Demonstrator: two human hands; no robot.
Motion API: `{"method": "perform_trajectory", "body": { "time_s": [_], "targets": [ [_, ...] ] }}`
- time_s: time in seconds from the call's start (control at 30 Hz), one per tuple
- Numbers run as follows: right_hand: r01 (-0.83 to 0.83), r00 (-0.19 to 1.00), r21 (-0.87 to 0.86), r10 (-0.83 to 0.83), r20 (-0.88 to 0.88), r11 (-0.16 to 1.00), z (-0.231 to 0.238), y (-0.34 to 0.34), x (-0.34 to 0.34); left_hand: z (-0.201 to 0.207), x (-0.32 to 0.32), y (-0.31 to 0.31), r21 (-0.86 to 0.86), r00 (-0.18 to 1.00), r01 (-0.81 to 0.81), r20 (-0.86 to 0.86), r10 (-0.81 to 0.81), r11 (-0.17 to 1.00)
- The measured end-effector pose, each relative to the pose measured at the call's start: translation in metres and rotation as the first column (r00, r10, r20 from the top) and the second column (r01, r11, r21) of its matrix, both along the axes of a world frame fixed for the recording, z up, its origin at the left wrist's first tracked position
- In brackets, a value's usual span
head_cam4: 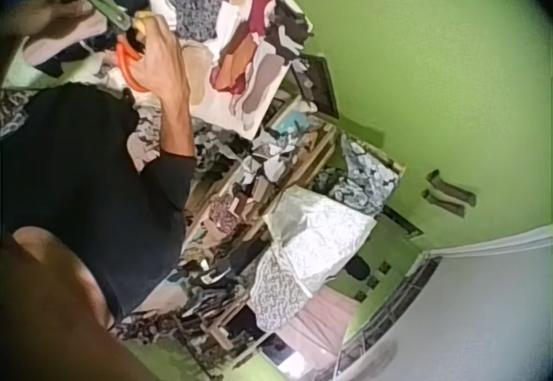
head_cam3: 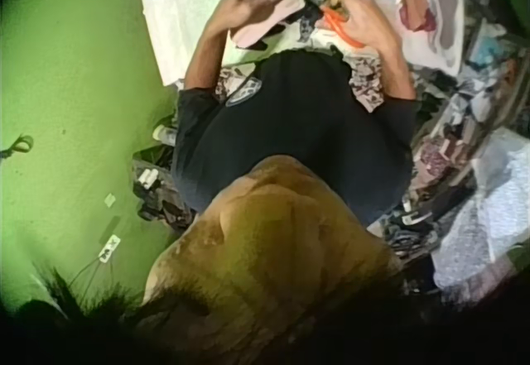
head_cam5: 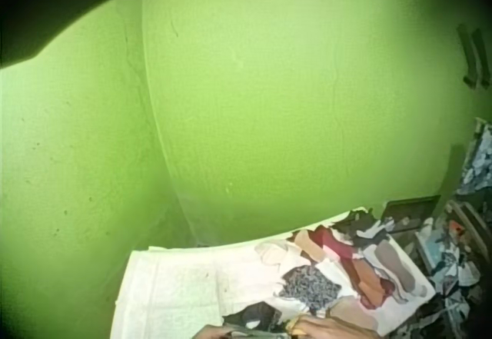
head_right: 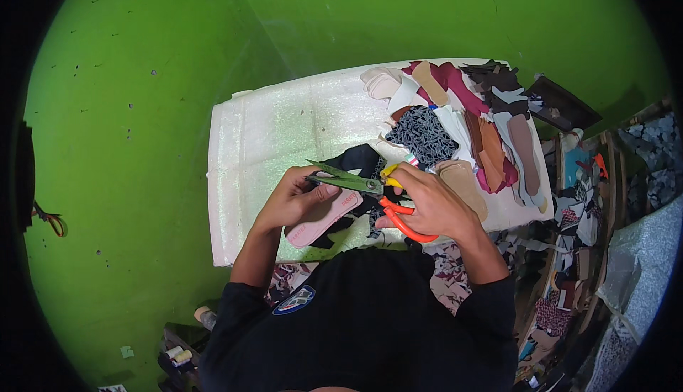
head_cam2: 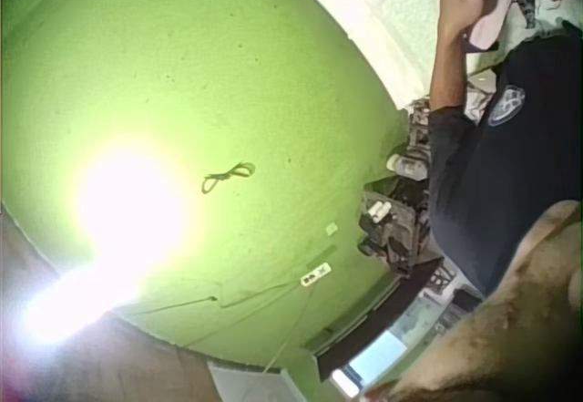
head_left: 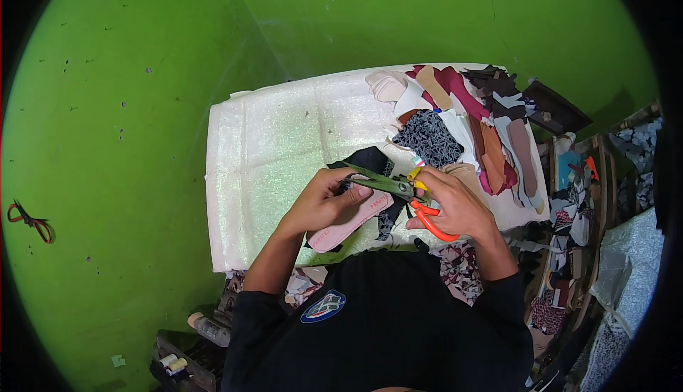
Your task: Trimming excess fabric from shoe insole components using scissors.
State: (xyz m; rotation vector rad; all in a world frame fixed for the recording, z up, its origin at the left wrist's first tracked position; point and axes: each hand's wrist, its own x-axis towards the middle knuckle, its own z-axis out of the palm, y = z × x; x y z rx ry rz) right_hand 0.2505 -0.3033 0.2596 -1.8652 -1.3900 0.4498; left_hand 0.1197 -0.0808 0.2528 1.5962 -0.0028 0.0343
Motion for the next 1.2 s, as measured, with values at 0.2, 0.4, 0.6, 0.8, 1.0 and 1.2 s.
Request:
{"method": "perform_trajectory", "body": {
  "time_s": [0.2, 0.4, 0.6, 0.8, 1.0, 1.2],
  "targets": [
    [-0.004, 0.999, -0.016, 0.003, -0.051, 1.0, 0.0026, 0.0014, -0.0021, 0.0021, -0.0024, 0.0, 0.018, 0.998, -0.012, -0.069, 0.013, 1.0],
    [0.011, 0.998, -0.032, -0.013, -0.055, 0.999, 0.0045, -0.001, -0.002, 0.0068, -0.004, 0.0016, 0.136, 0.998, -0.026, -0.061, 0.035, 0.99],
    [-0.015, 1.0, -0.051, 0.014, -0.019, 0.999, 0.0056, -0.0013, 0.0005, 0.0094, -0.0034, 0.0017, 0.221, 0.987, 0.056, -0.159, -0.021, 0.974],
    [0.01, 1.0, -0.034, -0.01, 0.013, 0.999, 0.0044, -0.0025, -0.001, 0.0046, -0.0052, 0.0024, 0.291, 0.992, 0.059, -0.124, -0.024, 0.955],
    [0.022, 1.0, -0.077, -0.02, 0.023, 0.997, 0.0033, -0.0039, 0.0003, 0.0098, -0.0034, -0.0001, 0.336, 0.989, 0.067, -0.144, -0.019, 0.939],
    [0.031, 0.994, -0.139, -0.015, 0.111, 0.99, 0.0022, -0.0056, -0.0025, 0.004, -0.0027, 0.0009, 0.378, 0.993, 0.069, -0.117, -0.026, 0.923]
  ]
}}
